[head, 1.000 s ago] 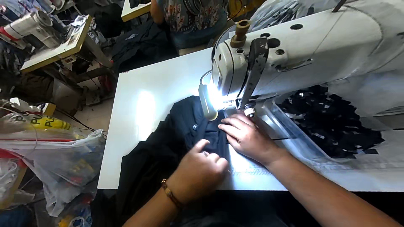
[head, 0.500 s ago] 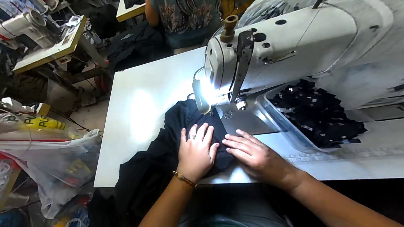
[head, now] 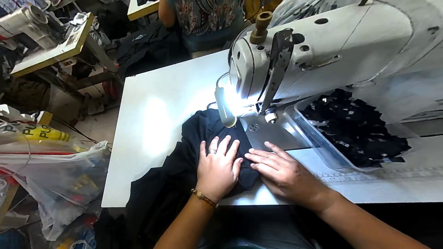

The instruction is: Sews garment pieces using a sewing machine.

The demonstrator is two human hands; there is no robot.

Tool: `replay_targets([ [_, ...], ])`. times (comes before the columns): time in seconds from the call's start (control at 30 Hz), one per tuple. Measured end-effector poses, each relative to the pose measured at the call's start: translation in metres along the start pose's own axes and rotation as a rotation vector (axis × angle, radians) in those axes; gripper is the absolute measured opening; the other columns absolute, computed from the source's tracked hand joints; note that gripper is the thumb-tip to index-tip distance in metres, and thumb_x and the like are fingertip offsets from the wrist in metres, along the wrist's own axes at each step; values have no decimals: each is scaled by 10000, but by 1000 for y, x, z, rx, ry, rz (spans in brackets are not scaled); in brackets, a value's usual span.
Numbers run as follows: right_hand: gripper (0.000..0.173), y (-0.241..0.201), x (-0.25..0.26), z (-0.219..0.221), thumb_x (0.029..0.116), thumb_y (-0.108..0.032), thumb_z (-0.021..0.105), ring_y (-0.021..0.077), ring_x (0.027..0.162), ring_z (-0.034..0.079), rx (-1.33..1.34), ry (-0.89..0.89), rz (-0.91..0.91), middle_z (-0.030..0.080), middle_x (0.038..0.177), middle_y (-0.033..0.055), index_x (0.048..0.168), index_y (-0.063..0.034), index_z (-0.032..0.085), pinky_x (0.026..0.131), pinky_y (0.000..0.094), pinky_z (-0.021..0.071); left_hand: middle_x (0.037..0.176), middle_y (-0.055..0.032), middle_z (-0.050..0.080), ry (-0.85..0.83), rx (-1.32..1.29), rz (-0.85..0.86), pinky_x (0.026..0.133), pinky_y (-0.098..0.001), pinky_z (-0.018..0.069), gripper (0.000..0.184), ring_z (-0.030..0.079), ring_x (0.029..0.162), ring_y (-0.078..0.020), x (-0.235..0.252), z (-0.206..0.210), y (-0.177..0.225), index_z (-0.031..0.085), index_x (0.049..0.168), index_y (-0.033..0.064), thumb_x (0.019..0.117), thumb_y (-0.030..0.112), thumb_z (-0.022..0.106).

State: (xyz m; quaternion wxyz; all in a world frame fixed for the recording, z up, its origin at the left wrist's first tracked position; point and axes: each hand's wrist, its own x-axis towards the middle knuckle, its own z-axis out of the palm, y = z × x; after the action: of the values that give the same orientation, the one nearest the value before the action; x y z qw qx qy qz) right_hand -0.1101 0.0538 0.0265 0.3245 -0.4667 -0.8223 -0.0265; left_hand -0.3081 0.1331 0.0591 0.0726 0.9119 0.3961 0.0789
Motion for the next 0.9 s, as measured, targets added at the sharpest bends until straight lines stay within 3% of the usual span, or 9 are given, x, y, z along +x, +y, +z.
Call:
replay_targets([
  [0.53, 266, -1, 7, 5, 906, -110, 492, 305, 1210, 669, -15, 10, 45, 755, 1132, 122, 880, -21, 742, 1128, 568, 411, 1597, -22, 459, -7, -20, 5, 1216, -651, 181, 466, 331, 1526, -286, 8, -4, -6, 541, 1505, 250, 1079, 380, 404],
  [0.73, 293, -1, 9, 6, 910, -123, 474, 307, 1247, 650, -12, -10, 85, 734, 1215, 128, 903, -19, 748, 1134, 580, 399, 1587, -20, 475, -9, -44, 8, 1215, -645, 186, 460, 350, 1518, -288, 11, -3, -10, 545, 1503, 256, 1080, 379, 411],
  [0.9, 280, -1, 12, 7, 900, -122, 488, 303, 1238, 655, -30, -13, 95, 737, 1206, 126, 895, -18, 748, 1135, 570, 404, 1587, -10, 474, -24, -52, 12, 1219, -634, 185, 461, 347, 1518, -283, 15, -3, -12, 542, 1504, 267, 1081, 393, 411],
])
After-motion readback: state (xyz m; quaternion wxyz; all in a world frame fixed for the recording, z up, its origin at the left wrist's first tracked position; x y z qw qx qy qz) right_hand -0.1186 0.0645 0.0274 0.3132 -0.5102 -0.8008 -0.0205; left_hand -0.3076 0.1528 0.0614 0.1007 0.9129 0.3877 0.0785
